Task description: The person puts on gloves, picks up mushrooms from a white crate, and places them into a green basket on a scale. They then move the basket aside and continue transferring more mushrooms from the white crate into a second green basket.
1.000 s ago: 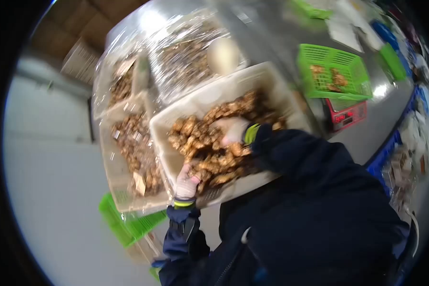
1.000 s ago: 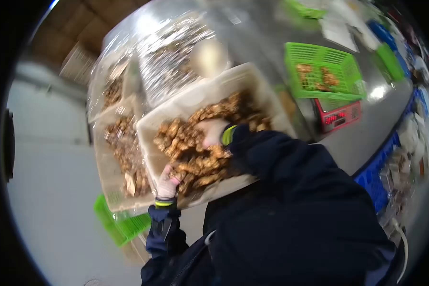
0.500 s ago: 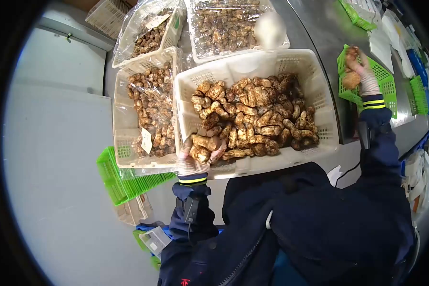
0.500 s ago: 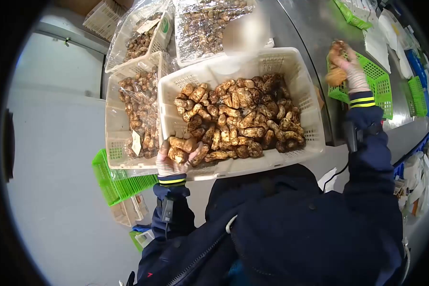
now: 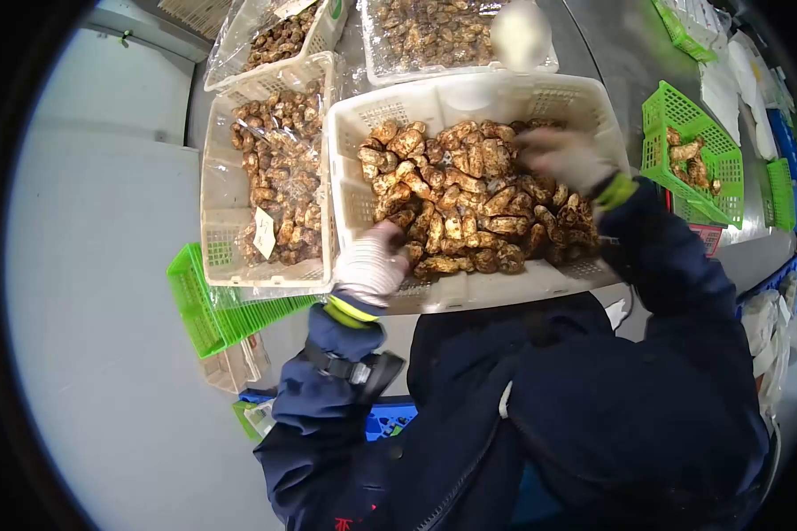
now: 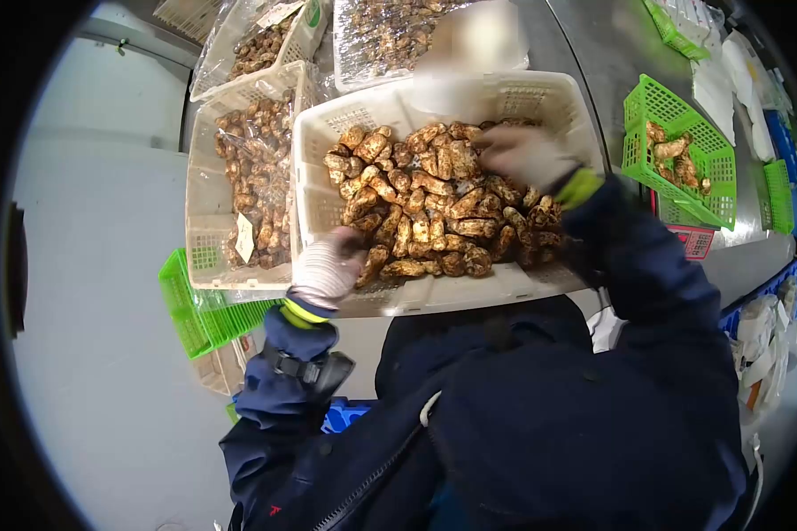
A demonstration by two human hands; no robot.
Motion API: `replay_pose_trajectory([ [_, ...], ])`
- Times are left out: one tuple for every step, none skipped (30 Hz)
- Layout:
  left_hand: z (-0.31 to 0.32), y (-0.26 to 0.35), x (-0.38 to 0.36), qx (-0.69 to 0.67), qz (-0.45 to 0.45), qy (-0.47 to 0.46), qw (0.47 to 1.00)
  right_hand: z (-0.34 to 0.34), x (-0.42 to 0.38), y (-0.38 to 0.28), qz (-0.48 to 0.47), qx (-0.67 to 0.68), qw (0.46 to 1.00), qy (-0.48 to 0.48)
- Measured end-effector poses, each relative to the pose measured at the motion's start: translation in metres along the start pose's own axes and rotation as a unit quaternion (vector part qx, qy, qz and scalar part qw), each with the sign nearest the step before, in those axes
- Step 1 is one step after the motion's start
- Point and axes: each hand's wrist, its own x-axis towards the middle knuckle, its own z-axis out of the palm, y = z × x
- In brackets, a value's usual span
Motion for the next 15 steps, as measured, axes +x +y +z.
replay_pose_trajectory([
  [0.02,0.006,0.009,0.105,-0.04,-0.056,0.992,0.037,0.023,0.011,-0.041,-0.098,0.993,-0.06],
  [0.037,0.005,0.005,0.158,0.038,-0.022,0.986,0.062,0.046,0.007,-0.062,-0.26,0.953,-0.144],
  [0.057,-0.001,0.012,0.225,0.001,-0.069,0.972,0.079,0.054,-0.009,0.028,-0.266,0.95,-0.158],
  [0.066,-0.003,0.02,0.244,-0.048,-0.1,0.963,0.098,0.066,0.002,0.04,-0.268,0.954,-0.131],
  [0.068,0.001,0.026,0.262,-0.099,-0.13,0.951,0.109,0.072,-0.003,0.024,-0.326,0.939,-0.107],
  [0.068,0.004,0.029,0.268,-0.12,-0.123,0.948,0.115,0.072,-0.005,0.039,-0.338,0.934,-0.106],
  [0.068,0.003,0.03,0.268,-0.122,-0.124,0.948,0.12,0.07,-0.009,0.055,-0.349,0.93,-0.105],
  [0.068,0.003,0.028,0.281,-0.108,-0.144,0.943,0.119,0.073,-0.015,0.091,-0.345,0.921,-0.158],
  [0.067,0.001,0.028,0.294,-0.094,-0.16,0.938,0.119,0.072,-0.016,0.088,-0.346,0.92,-0.162],
  [0.066,-0.003,0.029,0.283,-0.08,-0.165,0.941,0.117,0.071,-0.016,0.107,-0.323,0.927,-0.16],
  [0.066,-0.005,0.029,0.283,-0.081,-0.165,0.941,0.114,0.069,-0.016,0.129,-0.299,0.932,-0.159],
  [0.066,-0.007,0.029,0.279,-0.054,-0.179,0.942,0.112,0.069,-0.016,0.142,-0.293,0.932,-0.16],
  [0.065,-0.008,0.03,0.275,-0.025,-0.192,0.942,0.108,0.069,-0.014,0.127,-0.277,0.942,-0.143],
  [0.066,-0.008,0.028,0.266,-0.03,-0.19,0.945,0.101,0.071,-0.011,0.145,-0.222,0.952,-0.15],
  [0.064,-0.012,0.028,0.264,-0.032,-0.192,0.945,0.093,0.071,-0.007,0.163,-0.167,0.959,-0.159],
])
